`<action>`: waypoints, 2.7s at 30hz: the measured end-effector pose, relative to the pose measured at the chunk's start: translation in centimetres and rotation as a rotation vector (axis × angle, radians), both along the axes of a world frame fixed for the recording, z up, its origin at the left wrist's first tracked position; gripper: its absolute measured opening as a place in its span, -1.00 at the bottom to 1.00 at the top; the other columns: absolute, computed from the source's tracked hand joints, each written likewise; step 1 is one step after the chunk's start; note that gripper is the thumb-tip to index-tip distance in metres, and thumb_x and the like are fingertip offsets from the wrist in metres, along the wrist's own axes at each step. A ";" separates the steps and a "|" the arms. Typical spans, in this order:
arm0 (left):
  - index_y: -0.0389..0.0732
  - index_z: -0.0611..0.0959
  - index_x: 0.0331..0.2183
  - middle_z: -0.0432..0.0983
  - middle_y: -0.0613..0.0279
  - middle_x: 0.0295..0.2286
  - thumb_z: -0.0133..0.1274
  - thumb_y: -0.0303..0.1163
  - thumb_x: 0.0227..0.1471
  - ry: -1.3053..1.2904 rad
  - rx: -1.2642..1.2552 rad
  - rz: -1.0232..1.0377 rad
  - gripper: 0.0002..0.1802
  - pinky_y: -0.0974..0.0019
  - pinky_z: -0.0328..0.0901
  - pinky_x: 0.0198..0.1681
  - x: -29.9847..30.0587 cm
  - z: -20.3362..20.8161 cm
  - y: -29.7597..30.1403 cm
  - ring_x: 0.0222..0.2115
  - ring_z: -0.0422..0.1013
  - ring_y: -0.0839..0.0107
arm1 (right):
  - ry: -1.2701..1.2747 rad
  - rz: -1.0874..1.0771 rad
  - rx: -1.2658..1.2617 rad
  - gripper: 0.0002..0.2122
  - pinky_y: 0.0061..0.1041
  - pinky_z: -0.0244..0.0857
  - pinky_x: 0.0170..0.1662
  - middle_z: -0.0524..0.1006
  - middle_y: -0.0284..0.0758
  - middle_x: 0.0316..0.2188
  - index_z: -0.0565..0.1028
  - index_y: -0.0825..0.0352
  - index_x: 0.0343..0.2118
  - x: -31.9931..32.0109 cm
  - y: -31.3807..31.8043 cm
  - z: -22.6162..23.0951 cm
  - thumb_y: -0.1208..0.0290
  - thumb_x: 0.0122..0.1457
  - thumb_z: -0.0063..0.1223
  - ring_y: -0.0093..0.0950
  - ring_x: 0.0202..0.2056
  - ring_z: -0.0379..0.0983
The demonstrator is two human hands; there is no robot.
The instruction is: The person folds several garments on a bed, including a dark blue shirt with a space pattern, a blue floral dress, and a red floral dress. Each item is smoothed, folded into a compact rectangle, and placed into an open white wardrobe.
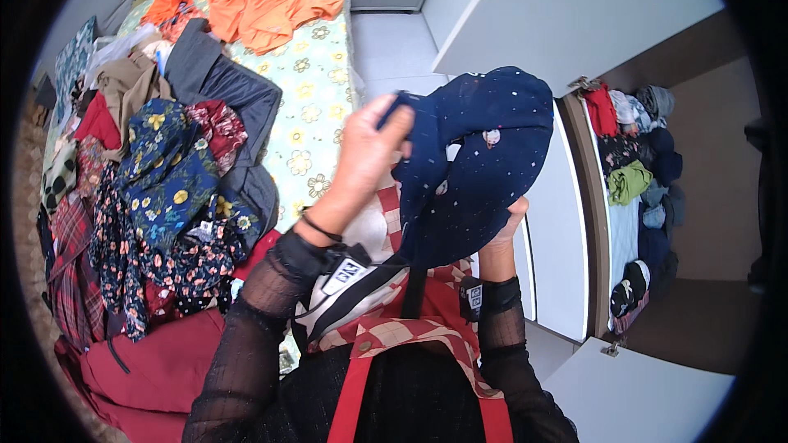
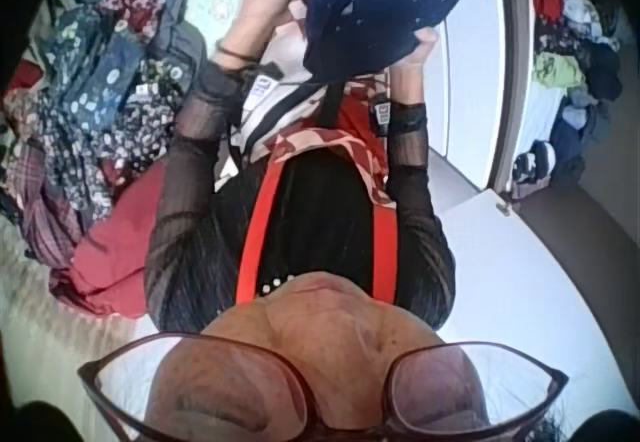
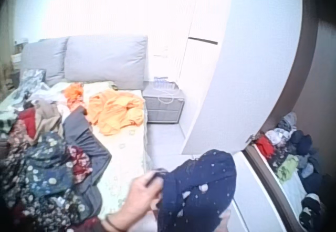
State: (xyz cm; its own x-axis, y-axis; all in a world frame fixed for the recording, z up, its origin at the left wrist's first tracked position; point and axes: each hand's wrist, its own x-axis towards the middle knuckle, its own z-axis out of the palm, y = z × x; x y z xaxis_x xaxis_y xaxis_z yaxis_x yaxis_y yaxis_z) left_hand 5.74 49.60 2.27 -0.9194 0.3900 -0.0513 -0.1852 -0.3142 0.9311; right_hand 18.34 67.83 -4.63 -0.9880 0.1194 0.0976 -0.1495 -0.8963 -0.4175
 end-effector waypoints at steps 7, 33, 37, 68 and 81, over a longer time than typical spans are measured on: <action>-0.34 0.55 -0.26 0.46 0.34 -0.46 0.03 -0.34 0.13 0.186 -0.135 0.060 -0.76 0.50 0.27 -0.29 2.6 -5.3 1.0 -0.40 0.33 0.61 | -0.305 -0.056 0.219 -0.38 -0.28 0.40 -0.02 0.47 -0.12 -0.06 0.32 0.42 0.06 0.5 -2.2 -2.2 0.31 -0.15 0.02 -0.20 -0.10 0.46; -0.20 0.57 -0.32 0.40 0.14 -0.44 0.08 -0.69 -0.36 0.602 -0.342 -0.518 -0.60 0.25 0.27 -0.26 12.8 -9.5 -2.7 -0.35 0.38 0.14 | -0.619 0.067 1.684 -0.29 -0.45 0.23 0.02 0.44 -0.24 0.01 0.29 0.30 0.15 11.7 1.0 4.2 0.43 -0.15 0.33 -0.37 -0.01 0.35; -0.29 0.54 -0.30 0.46 0.25 -0.40 -0.01 -0.72 -0.13 0.262 -0.278 -0.316 -0.74 0.46 0.29 -0.23 12.5 -10.1 -2.8 -0.34 0.42 0.47 | -0.481 0.059 1.960 -0.47 -0.46 0.22 0.01 0.50 -0.27 -0.11 0.39 0.35 0.04 9.7 -1.6 1.2 0.35 -0.04 0.26 -0.39 -0.06 0.38; -0.12 0.45 -0.07 0.31 0.18 -0.21 0.25 -0.66 -0.43 0.437 -0.292 -0.557 -0.26 0.35 0.31 -0.24 11.8 -8.8 -3.6 -0.29 0.34 0.31 | -0.314 0.016 1.379 -0.82 -0.61 0.27 -0.30 0.45 -0.32 -0.42 0.42 0.41 -0.19 6.5 -4.7 -2.0 0.54 0.13 0.00 -0.63 -0.39 0.36; -0.29 0.59 -0.35 0.44 0.12 -0.43 0.25 -0.43 -0.18 0.589 -0.407 -0.712 -0.73 0.23 0.28 -0.30 9.6 -9.1 -5.4 -0.36 0.37 0.15 | -0.337 0.118 1.327 -0.75 -0.57 0.20 -0.12 0.45 -0.34 -0.38 0.47 0.39 -0.31 10.4 -3.6 0.1 0.71 -0.11 -0.09 -0.50 -0.30 0.36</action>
